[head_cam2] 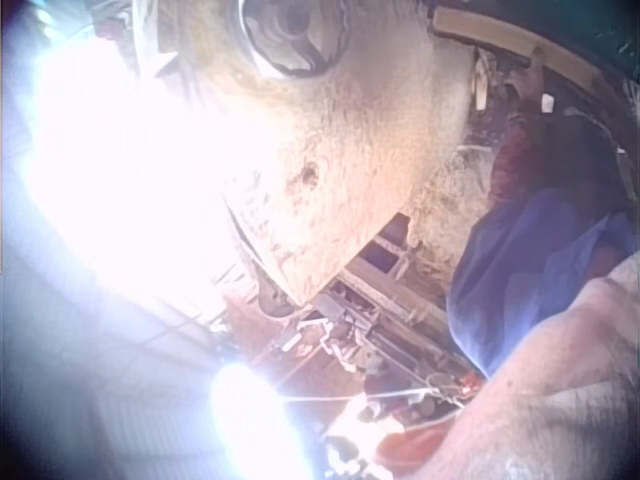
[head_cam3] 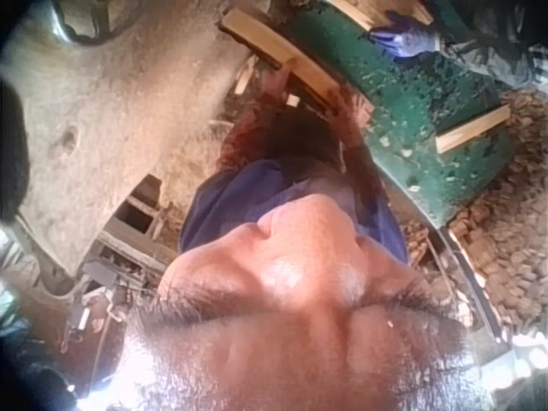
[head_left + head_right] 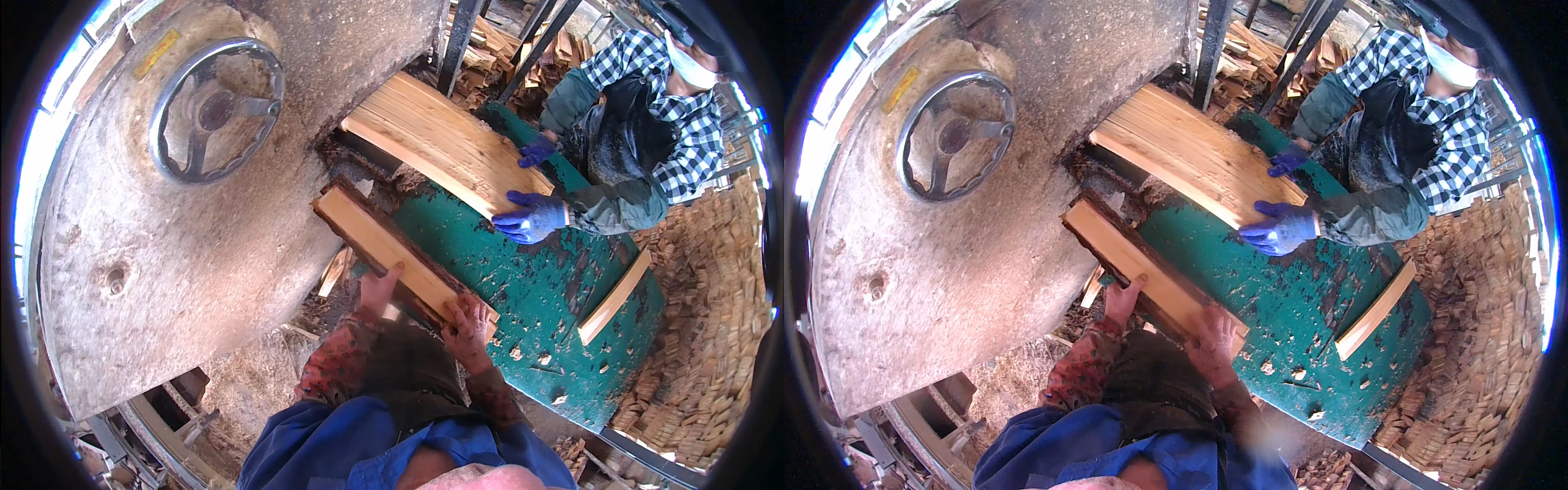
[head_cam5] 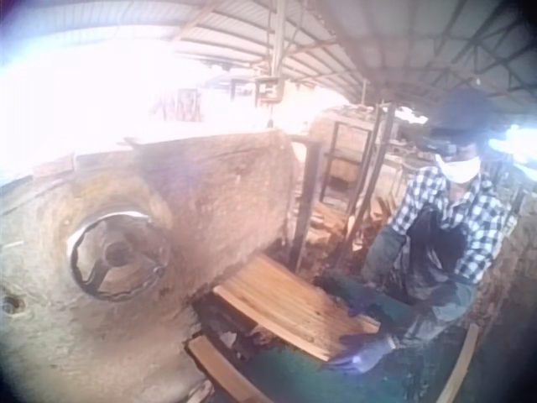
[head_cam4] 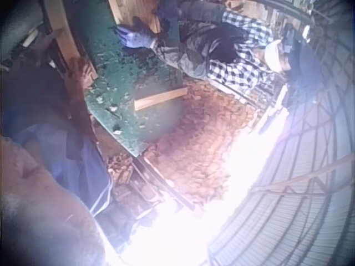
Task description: The person feeds logs into a bandsaw mill and removes split planks as they emerge. The person stacks the planks on a nearby pile while a coworker assists by clearing the output area.
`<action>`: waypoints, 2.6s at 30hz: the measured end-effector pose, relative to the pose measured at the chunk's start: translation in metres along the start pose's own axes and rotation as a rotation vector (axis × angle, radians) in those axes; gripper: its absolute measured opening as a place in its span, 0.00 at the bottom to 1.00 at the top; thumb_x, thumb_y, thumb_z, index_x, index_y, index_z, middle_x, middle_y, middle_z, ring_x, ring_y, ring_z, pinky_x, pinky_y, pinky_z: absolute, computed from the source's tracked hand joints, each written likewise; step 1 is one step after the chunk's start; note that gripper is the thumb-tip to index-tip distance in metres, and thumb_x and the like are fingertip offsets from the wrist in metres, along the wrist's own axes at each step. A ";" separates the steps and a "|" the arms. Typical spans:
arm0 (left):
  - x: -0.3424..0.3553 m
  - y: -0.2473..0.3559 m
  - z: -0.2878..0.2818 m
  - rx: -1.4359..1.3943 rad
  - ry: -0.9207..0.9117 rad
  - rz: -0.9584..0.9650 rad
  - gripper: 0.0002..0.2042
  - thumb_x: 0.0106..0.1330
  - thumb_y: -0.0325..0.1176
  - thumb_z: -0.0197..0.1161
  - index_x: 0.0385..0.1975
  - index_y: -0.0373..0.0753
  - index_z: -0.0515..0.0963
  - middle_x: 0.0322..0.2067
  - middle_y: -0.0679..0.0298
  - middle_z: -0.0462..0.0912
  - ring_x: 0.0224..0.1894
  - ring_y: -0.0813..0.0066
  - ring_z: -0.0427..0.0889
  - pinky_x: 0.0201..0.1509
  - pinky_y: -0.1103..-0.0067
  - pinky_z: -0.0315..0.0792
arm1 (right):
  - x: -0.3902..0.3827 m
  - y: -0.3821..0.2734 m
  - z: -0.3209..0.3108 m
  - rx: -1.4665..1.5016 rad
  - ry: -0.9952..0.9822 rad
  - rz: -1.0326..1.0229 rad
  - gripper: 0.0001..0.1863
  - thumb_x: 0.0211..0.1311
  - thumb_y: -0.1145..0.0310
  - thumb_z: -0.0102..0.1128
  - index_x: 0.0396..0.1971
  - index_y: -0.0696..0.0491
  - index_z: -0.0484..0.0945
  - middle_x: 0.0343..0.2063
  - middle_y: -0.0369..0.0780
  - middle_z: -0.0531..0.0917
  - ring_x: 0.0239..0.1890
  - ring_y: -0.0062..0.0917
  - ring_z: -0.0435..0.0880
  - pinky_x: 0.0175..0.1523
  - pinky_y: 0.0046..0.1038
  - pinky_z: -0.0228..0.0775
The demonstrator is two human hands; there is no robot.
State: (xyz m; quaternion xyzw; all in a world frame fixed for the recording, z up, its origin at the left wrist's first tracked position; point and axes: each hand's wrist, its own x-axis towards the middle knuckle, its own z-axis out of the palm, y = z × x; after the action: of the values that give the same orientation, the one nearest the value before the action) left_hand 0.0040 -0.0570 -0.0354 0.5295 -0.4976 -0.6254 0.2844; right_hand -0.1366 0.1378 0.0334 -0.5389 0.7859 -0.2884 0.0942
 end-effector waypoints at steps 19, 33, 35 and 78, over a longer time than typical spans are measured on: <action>-0.012 0.037 -0.005 -0.120 -0.113 -0.229 0.27 0.61 0.45 0.72 0.52 0.30 0.77 0.41 0.57 0.86 0.38 0.67 0.87 0.34 0.72 0.83 | -0.003 -0.008 -0.001 -0.032 0.010 0.032 0.25 0.48 0.73 0.68 0.51 0.52 0.81 0.56 0.49 0.73 0.62 0.49 0.69 0.65 0.49 0.63; -0.008 0.027 -0.009 -0.106 -0.084 -0.245 0.26 0.61 0.44 0.72 0.51 0.29 0.77 0.40 0.55 0.85 0.31 0.67 0.87 0.27 0.74 0.84 | 0.028 -0.020 -0.022 0.111 0.062 0.170 0.18 0.58 0.66 0.70 0.48 0.56 0.82 0.50 0.48 0.80 0.51 0.43 0.82 0.55 0.38 0.75; -0.009 0.031 -0.006 -0.101 -0.094 -0.218 0.25 0.61 0.43 0.72 0.52 0.32 0.76 0.42 0.57 0.84 0.31 0.68 0.87 0.25 0.74 0.84 | 0.042 -0.004 -0.022 0.075 0.124 0.198 0.19 0.59 0.66 0.69 0.49 0.56 0.81 0.49 0.48 0.80 0.51 0.44 0.82 0.55 0.39 0.76; -0.011 0.025 -0.009 -0.144 -0.098 0.025 0.19 0.64 0.39 0.71 0.47 0.30 0.82 0.39 0.58 0.88 0.40 0.73 0.86 0.41 0.76 0.81 | 0.113 0.008 -0.067 0.656 0.027 0.059 0.35 0.43 0.81 0.66 0.59 0.53 0.74 0.63 0.44 0.72 0.65 0.34 0.72 0.66 0.34 0.67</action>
State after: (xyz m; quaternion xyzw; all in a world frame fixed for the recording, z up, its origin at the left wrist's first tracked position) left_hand 0.0114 -0.0588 -0.0077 0.4701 -0.4714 -0.6811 0.3049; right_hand -0.2194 0.0615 0.1023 -0.4528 0.6675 -0.5305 0.2605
